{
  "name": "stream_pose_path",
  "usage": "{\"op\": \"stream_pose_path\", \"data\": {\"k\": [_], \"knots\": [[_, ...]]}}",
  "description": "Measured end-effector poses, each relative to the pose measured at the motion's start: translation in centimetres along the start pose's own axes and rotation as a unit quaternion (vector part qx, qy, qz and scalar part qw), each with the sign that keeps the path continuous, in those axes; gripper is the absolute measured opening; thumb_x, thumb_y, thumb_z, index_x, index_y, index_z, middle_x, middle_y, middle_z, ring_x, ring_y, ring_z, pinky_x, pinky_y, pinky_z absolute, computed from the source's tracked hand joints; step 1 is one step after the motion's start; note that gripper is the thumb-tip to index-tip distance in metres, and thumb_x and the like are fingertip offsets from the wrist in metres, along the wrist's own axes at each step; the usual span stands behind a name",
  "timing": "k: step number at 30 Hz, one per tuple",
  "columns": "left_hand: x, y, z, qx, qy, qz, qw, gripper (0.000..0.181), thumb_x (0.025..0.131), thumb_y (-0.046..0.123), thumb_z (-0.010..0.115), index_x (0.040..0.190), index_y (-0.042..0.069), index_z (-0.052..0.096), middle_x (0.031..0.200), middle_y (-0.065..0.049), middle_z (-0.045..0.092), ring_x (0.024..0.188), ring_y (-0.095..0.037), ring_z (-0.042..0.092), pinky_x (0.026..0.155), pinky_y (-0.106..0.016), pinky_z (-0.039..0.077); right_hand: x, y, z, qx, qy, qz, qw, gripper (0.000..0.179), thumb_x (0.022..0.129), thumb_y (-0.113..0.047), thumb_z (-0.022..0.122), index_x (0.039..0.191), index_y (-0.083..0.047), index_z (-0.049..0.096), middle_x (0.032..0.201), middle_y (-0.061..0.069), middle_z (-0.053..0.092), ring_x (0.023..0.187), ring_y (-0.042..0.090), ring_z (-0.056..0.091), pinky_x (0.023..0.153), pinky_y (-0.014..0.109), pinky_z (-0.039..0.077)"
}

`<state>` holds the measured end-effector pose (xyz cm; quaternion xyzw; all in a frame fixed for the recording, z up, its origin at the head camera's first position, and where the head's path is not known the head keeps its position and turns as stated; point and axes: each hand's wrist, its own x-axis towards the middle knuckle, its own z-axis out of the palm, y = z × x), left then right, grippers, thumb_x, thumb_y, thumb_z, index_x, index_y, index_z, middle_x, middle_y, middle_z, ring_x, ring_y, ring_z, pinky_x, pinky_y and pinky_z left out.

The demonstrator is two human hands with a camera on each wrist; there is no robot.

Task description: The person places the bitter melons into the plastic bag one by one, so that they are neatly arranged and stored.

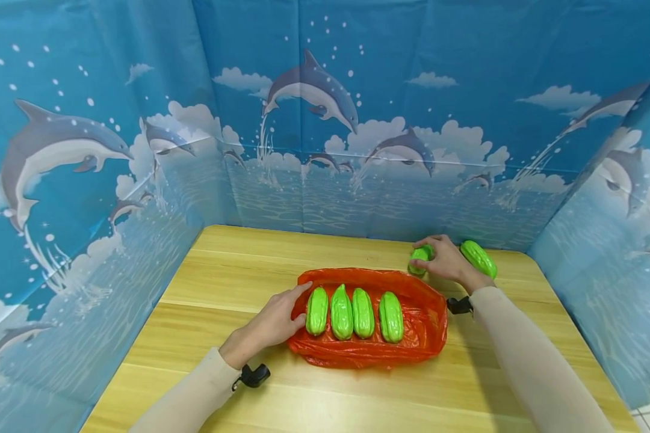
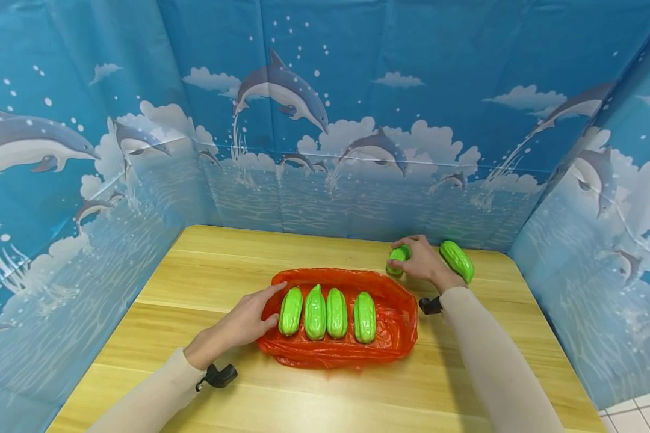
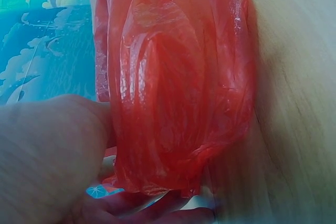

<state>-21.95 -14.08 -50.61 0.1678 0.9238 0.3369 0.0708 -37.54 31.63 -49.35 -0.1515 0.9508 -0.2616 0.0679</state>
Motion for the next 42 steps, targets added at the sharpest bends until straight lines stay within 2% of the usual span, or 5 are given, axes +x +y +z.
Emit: {"op": "stream_pose_path", "data": {"k": [12, 24, 30, 37, 42], "knots": [[-0.2, 0.4, 0.0, 0.003, 0.005, 0.011, 0.9999, 0.075, 0.109, 0.008, 0.076, 0.178, 0.007, 0.047, 0.175, -0.023, 0.058, 0.162, -0.049, 0.058, 0.135, -0.066, 0.048, -0.8, 0.0, -0.1, 0.013, 0.015, 0.003, 0.9998, 0.063, 0.112, -0.042, 0.078, 0.161, -0.003, 0.066, 0.181, 0.043, 0.029, 0.164, 0.067, 0.03, 0.121, 0.089, 0.044], [-0.2, 0.5, 0.3, 0.001, 0.006, 0.013, 0.9999, 0.074, 0.11, 0.008, 0.076, 0.177, 0.005, 0.047, 0.177, -0.022, 0.057, 0.163, -0.048, 0.056, 0.136, -0.066, 0.047, -1.5, -0.3, -0.5, 0.028, 0.04, -0.005, 0.9988, 0.062, 0.115, -0.044, 0.074, 0.161, -0.003, 0.067, 0.182, 0.042, 0.028, 0.154, 0.064, 0.045, 0.119, 0.085, 0.048], [-0.2, 0.4, 0.4, 0.0, 0.004, 0.01, 0.9999, 0.074, 0.11, 0.008, 0.075, 0.178, 0.006, 0.046, 0.177, -0.021, 0.057, 0.164, -0.047, 0.056, 0.136, -0.066, 0.047, -1.8, -0.1, -0.7, 0.04, 0.055, -0.011, 0.9976, 0.063, 0.118, -0.048, 0.069, 0.16, -0.002, 0.067, 0.183, 0.041, 0.027, 0.152, 0.066, 0.048, 0.118, 0.084, 0.05], [-0.1, 0.3, 0.4, 0.009, 0.002, 0.009, 0.9999, 0.075, 0.111, 0.01, 0.076, 0.179, 0.007, 0.045, 0.176, -0.021, 0.058, 0.163, -0.046, 0.057, 0.136, -0.064, 0.047, -2.1, -0.6, -1.1, 0.053, 0.061, -0.011, 0.9967, 0.057, 0.119, -0.043, 0.068, 0.16, -0.004, 0.067, 0.184, 0.04, 0.025, 0.148, 0.068, 0.055, 0.119, 0.081, 0.054], [-0.1, 0.3, 0.4, 0.008, 0.004, 0.014, 0.9999, 0.075, 0.11, 0.009, 0.076, 0.178, 0.006, 0.045, 0.175, -0.022, 0.059, 0.162, -0.046, 0.058, 0.136, -0.064, 0.048, -2.4, -0.8, -1.3, 0.066, 0.068, -0.021, 0.9953, 0.052, 0.119, -0.038, 0.07, 0.157, -0.003, 0.069, 0.184, 0.04, 0.025, 0.15, 0.069, 0.053, 0.121, 0.081, 0.053]]}}
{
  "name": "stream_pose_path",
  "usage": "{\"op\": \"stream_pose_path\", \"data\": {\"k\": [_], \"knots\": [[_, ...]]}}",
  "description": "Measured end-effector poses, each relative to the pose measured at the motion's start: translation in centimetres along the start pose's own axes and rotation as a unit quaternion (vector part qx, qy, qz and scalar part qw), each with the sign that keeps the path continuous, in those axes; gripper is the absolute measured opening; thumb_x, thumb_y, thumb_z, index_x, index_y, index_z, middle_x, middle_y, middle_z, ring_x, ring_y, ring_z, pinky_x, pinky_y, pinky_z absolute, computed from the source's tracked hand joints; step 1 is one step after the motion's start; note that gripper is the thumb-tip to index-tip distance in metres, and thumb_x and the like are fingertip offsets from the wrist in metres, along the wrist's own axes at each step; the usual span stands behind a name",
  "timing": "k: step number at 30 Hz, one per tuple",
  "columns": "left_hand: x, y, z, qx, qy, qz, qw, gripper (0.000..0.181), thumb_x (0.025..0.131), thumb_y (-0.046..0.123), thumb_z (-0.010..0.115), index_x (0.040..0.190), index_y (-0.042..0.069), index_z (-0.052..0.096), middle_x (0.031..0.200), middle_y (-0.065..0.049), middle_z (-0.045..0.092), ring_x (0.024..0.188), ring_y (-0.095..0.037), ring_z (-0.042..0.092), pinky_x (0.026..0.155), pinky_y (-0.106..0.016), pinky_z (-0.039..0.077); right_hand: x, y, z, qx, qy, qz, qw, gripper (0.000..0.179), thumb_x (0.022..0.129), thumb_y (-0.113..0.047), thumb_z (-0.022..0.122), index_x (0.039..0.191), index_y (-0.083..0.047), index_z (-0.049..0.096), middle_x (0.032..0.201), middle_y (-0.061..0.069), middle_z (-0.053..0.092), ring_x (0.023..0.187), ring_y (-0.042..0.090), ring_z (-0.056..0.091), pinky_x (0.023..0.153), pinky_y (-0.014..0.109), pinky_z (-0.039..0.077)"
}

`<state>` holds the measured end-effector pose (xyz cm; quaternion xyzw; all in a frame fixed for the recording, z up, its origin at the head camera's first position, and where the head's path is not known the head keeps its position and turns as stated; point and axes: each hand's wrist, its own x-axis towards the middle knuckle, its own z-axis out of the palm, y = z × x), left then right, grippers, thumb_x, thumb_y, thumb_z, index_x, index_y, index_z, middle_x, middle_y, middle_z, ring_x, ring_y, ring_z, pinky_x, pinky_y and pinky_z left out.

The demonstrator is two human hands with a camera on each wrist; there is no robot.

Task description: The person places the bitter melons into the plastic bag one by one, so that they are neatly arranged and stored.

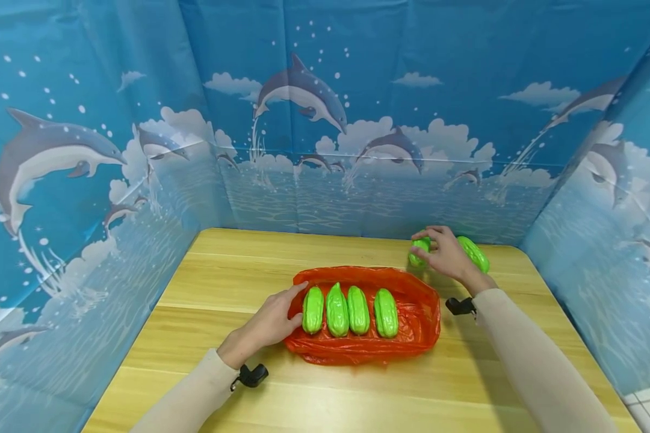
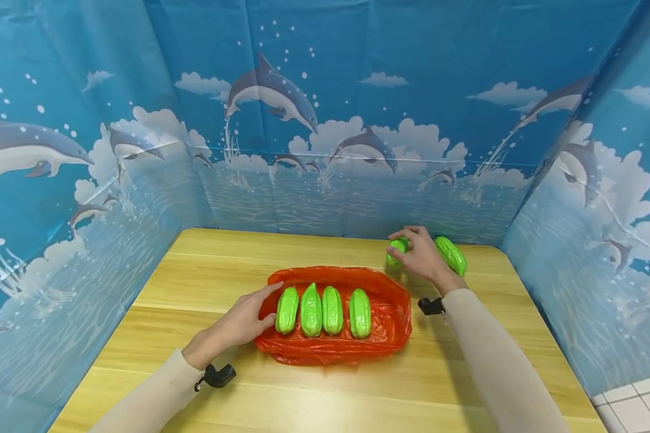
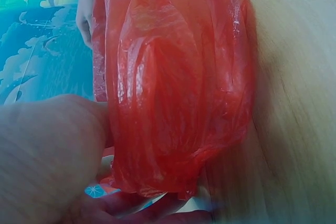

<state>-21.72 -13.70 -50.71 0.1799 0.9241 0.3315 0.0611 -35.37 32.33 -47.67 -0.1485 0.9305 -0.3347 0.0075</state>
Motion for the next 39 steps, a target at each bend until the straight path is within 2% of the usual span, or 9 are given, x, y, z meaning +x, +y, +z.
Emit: {"op": "stream_pose_path", "data": {"k": [7, 11, 18, 27, 39], "knots": [[-0.1, -0.1, 0.0, -0.005, 0.004, -0.001, 1.0, 0.075, 0.11, 0.008, 0.076, 0.178, 0.006, 0.045, 0.175, -0.022, 0.059, 0.163, -0.045, 0.058, 0.135, -0.064, 0.049, 0.0, 0.0, -0.1, 0.012, 0.01, -0.008, 0.9998, 0.05, 0.117, -0.034, 0.072, 0.155, -0.002, 0.07, 0.184, 0.039, 0.023, 0.15, 0.069, 0.053, 0.124, 0.082, 0.05], [-0.1, -0.1, 0.0, -0.003, 0.001, -0.004, 1.0, 0.075, 0.11, 0.008, 0.076, 0.178, 0.006, 0.046, 0.175, -0.022, 0.059, 0.163, -0.045, 0.058, 0.136, -0.064, 0.048, -0.2, 0.0, -0.3, 0.014, 0.009, -0.002, 0.9999, 0.054, 0.116, -0.035, 0.074, 0.16, -0.004, 0.067, 0.185, 0.039, 0.022, 0.149, 0.07, 0.053, 0.123, 0.082, 0.05], [-0.1, 0.1, -0.1, 0.002, 0.002, 0.003, 1.0, 0.074, 0.11, 0.007, 0.075, 0.177, 0.005, 0.046, 0.175, -0.022, 0.059, 0.162, -0.046, 0.058, 0.135, -0.065, 0.048, -0.5, -0.3, -0.6, 0.013, 0.011, 0.004, 0.9998, 0.064, 0.115, -0.037, 0.075, 0.169, -0.009, 0.059, 0.184, 0.04, 0.021, 0.145, 0.07, 0.058, 0.118, 0.081, 0.056], [0.0, 0.2, -0.1, 0.003, -0.001, 0.007, 1.0, 0.074, 0.109, 0.008, 0.076, 0.178, 0.005, 0.046, 0.176, -0.022, 0.058, 0.162, -0.047, 0.058, 0.135, -0.066, 0.048, -1.0, -0.4, -0.9, 0.007, 0.018, 0.005, 0.9998, 0.073, 0.115, -0.039, 0.074, 0.176, -0.006, 0.049, 0.183, 0.043, 0.021, 0.143, 0.071, 0.06, 0.115, 0.079, 0.058], [-0.3, 0.2, 0.1, 0.001, 0.004, 0.002, 1.0, 0.074, 0.11, 0.008, 0.076, 0.177, 0.006, 0.047, 0.177, -0.021, 0.057, 0.163, -0.047, 0.057, 0.136, -0.064, 0.047, -1.4, -0.6, -1.4, 0.006, 0.021, -0.001, 0.9998, 0.075, 0.114, -0.038, 0.076, 0.176, -0.006, 0.049, 0.18, 0.043, 0.025, 0.142, 0.07, 0.062, 0.102, 0.071, 0.068]]}}
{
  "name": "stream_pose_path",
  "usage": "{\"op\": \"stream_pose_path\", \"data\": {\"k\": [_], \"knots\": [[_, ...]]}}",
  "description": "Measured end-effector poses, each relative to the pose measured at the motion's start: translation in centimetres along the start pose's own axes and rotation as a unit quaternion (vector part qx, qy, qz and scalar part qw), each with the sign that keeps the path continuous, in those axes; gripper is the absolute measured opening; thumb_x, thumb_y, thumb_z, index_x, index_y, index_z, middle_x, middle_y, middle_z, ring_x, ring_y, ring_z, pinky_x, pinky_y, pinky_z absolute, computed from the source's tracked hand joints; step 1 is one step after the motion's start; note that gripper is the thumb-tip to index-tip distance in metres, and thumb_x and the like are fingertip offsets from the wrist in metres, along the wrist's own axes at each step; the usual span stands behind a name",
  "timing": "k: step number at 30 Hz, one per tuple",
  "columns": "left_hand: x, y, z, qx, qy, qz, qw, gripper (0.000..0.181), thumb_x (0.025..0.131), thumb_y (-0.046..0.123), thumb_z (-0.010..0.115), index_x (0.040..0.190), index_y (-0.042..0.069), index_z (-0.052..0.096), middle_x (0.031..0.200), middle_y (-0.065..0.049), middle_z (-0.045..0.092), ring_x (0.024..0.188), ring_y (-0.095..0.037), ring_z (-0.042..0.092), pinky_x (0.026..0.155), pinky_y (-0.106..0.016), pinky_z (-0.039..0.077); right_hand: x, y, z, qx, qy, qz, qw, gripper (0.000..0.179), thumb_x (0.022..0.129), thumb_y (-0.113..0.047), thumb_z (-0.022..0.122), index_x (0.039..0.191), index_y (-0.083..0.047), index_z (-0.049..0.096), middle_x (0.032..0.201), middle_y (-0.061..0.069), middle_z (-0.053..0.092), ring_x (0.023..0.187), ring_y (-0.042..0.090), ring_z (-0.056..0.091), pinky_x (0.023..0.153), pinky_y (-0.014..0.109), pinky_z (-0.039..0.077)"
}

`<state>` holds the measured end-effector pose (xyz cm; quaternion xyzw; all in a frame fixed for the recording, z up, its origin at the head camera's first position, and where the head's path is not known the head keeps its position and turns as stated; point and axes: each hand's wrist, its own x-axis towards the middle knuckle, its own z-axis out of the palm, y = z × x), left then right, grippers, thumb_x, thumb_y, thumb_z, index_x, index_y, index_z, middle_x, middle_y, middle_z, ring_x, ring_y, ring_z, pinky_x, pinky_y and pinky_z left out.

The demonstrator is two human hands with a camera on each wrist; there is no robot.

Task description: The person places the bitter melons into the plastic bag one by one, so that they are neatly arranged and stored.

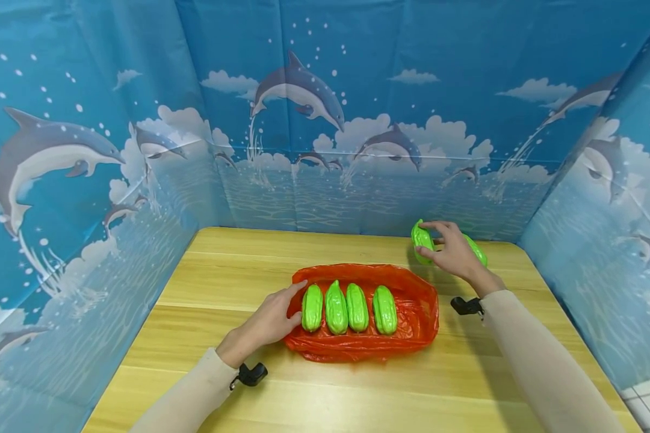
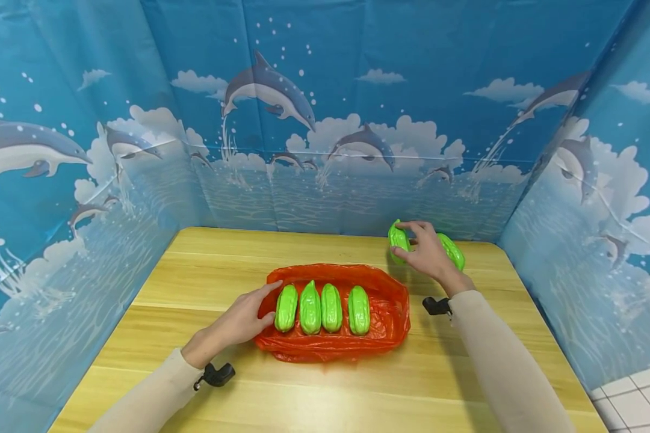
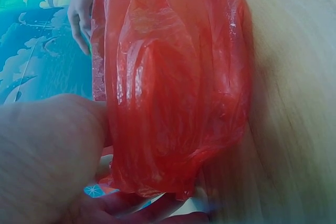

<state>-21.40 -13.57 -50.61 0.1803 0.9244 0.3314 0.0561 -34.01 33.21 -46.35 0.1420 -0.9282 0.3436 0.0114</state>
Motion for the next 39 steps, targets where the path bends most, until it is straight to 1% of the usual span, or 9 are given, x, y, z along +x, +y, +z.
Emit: {"op": "stream_pose_path", "data": {"k": [4, 11, 16, 19, 29, 33, 39], "knots": [[0.0, 0.0, 0.1, -0.001, 0.001, 0.0, 1.0, 0.073, 0.11, 0.008, 0.076, 0.177, 0.005, 0.048, 0.177, -0.021, 0.057, 0.164, -0.047, 0.057, 0.136, -0.065, 0.047, -0.2, -0.2, -0.3, -0.005, -0.001, 0.0, 1.0, 0.076, 0.114, -0.039, 0.076, 0.177, -0.007, 0.047, 0.18, 0.043, 0.027, 0.143, 0.068, 0.062, 0.097, 0.066, 0.071], [0.0, 0.0, 0.0, -0.003, -0.003, -0.001, 1.0, 0.073, 0.11, 0.009, 0.076, 0.177, 0.005, 0.047, 0.178, -0.021, 0.056, 0.164, -0.046, 0.056, 0.137, -0.064, 0.047, -0.6, -0.9, -0.6, -0.012, 0.007, -0.004, 0.9999, 0.077, 0.113, -0.038, 0.078, 0.177, -0.009, 0.047, 0.176, 0.041, 0.036, 0.143, 0.063, 0.064, 0.093, 0.061, 0.073], [0.0, 0.0, -0.1, -0.002, -0.004, -0.004, 1.0, 0.074, 0.111, 0.009, 0.075, 0.178, 0.006, 0.046, 0.178, -0.02, 0.056, 0.165, -0.045, 0.056, 0.137, -0.063, 0.047, -0.7, -1.7, -0.8, -0.009, 0.008, -0.017, 0.9998, 0.078, 0.113, -0.037, 0.078, 0.178, -0.01, 0.044, 0.177, 0.038, 0.038, 0.145, 0.062, 0.063, 0.098, 0.063, 0.072], [0.0, 0.1, -0.1, -0.002, -0.003, 0.001, 1.0, 0.074, 0.11, 0.008, 0.076, 0.177, 0.004, 0.046, 0.177, -0.022, 0.056, 0.164, -0.046, 0.056, 0.136, -0.065, 0.047, -0.8, -2.3, -0.9, -0.009, 0.009, -0.023, 0.9997, 0.078, 0.113, -0.034, 0.078, 0.179, -0.01, 0.044, 0.179, 0.036, 0.039, 0.147, 0.061, 0.062, 0.101, 0.066, 0.07], [-0.1, 0.0, -0.1, -0.002, -0.004, 0.001, 1.0, 0.074, 0.11, 0.008, 0.075, 0.178, 0.005, 0.046, 0.178, -0.021, 0.056, 0.164, -0.046, 0.056, 0.137, -0.065, 0.047, -1.1, -4.1, -1.1, -0.017, 0.002, -0.026, 0.9995, 0.079, 0.113, -0.034, 0.078, 0.18, -0.013, 0.043, 0.181, 0.029, 0.043, 0.15, 0.058, 0.061, 0.105, 0.069, 0.068], [0.0, -0.1, 0.0, -0.001, -0.005, 0.001, 1.0, 0.074, 0.11, 0.009, 0.076, 0.178, 0.006, 0.046, 0.178, -0.021, 0.056, 0.164, -0.046, 0.056, 0.137, -0.065, 0.047, -1.2, -4.9, -1.2, -0.019, -0.001, -0.03, 0.9994, 0.078, 0.113, -0.034, 0.078, 0.18, -0.014, 0.043, 0.18, 0.028, 0.045, 0.149, 0.057, 0.062, 0.105, 0.069, 0.068], [0.0, 0.0, 0.0, 0.001, -0.002, 0.002, 1.0, 0.074, 0.109, 0.009, 0.078, 0.177, 0.007, 0.048, 0.176, -0.021, 0.058, 0.162, -0.047, 0.057, 0.136, -0.066, 0.047, -1.6, -5.8, -1.2, -0.021, -0.005, -0.034, 0.9992, 0.078, 0.112, -0.032, 0.079, 0.18, -0.015, 0.044, 0.178, 0.027, 0.047, 0.146, 0.054, 0.065, 0.1, 0.065, 0.07]]}}
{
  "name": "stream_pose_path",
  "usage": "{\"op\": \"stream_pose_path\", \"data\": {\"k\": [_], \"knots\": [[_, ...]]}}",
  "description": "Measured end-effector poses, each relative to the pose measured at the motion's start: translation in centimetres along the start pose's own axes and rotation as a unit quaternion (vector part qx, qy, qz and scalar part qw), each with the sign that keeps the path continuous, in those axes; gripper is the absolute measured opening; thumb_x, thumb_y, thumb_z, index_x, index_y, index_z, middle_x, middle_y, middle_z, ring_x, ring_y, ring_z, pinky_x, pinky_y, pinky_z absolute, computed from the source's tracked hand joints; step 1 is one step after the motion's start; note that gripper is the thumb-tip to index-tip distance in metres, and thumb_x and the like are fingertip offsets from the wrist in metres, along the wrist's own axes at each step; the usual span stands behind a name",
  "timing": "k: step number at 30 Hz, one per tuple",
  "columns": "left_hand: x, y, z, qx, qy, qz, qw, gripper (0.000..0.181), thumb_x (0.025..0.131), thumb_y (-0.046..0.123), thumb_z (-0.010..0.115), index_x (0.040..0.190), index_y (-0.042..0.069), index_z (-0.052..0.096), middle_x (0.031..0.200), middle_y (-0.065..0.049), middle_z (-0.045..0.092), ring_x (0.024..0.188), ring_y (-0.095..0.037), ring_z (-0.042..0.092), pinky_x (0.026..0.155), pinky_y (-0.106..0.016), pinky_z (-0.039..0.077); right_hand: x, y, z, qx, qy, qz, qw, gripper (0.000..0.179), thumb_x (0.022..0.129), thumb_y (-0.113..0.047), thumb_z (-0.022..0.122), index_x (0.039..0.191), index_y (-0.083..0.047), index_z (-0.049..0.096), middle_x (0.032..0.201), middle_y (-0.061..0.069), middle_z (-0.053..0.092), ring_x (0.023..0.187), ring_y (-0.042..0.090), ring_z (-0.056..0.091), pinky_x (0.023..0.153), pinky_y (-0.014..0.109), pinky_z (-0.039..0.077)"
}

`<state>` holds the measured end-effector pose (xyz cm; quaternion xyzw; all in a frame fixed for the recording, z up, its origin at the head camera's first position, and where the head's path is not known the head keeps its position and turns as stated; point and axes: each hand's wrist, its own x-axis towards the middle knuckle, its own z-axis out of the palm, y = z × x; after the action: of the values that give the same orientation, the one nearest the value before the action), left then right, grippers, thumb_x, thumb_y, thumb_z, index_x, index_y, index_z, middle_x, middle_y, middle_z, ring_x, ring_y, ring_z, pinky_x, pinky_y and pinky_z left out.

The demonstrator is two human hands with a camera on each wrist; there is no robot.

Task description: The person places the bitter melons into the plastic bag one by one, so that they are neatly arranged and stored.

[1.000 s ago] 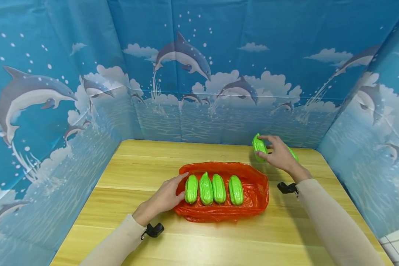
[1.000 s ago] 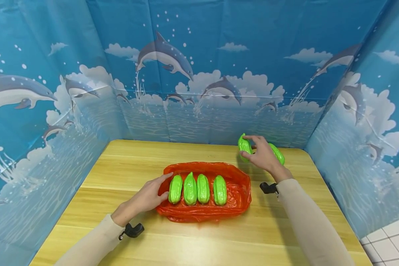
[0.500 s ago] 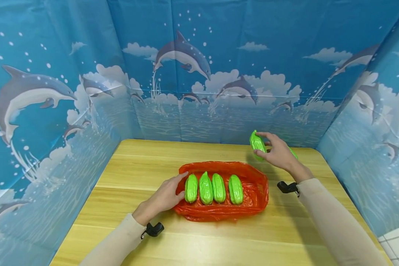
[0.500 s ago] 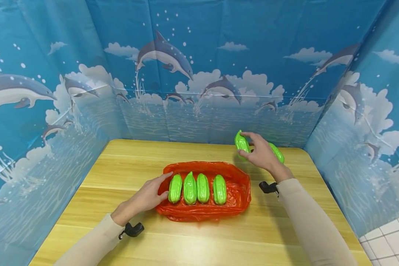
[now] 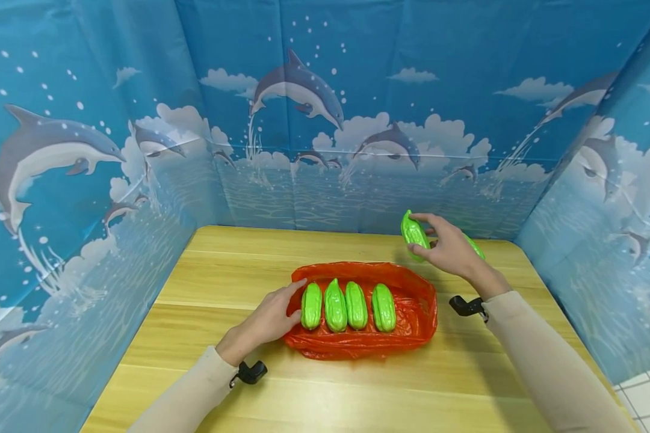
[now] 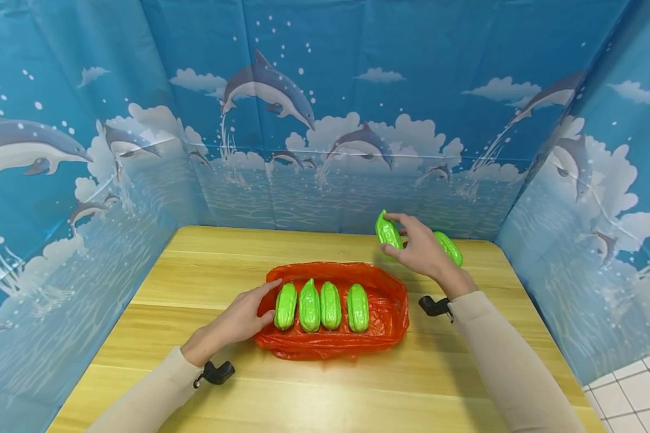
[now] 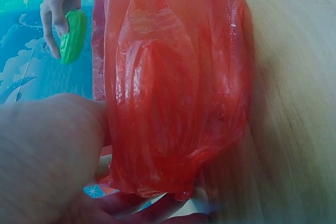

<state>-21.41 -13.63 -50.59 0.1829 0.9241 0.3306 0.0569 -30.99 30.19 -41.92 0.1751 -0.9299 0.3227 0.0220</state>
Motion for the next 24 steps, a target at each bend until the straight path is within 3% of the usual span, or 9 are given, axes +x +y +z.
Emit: {"op": "stream_pose_path", "data": {"k": [14, 24], "knots": [[-0.1, 0.1, -0.1, -0.004, -0.004, -0.007, 1.0, 0.073, 0.111, 0.011, 0.076, 0.178, 0.007, 0.046, 0.178, -0.02, 0.057, 0.164, -0.045, 0.056, 0.136, -0.064, 0.047, -0.8, -1.6, 0.0, -0.006, -0.005, -0.018, 0.9998, 0.077, 0.112, -0.032, 0.08, 0.179, -0.016, 0.045, 0.176, 0.024, 0.051, 0.141, 0.048, 0.069, 0.094, 0.058, 0.071], [-0.1, 0.0, -0.1, -0.002, -0.001, 0.004, 1.0, 0.073, 0.11, 0.008, 0.076, 0.176, 0.004, 0.048, 0.175, -0.023, 0.059, 0.162, -0.048, 0.058, 0.134, -0.066, 0.048, -1.3, -2.8, 0.2, -0.002, -0.012, -0.028, 0.9995, 0.076, 0.112, -0.03, 0.08, 0.179, -0.015, 0.046, 0.175, 0.024, 0.05, 0.137, 0.045, 0.069, 0.097, 0.057, 0.07]]}}
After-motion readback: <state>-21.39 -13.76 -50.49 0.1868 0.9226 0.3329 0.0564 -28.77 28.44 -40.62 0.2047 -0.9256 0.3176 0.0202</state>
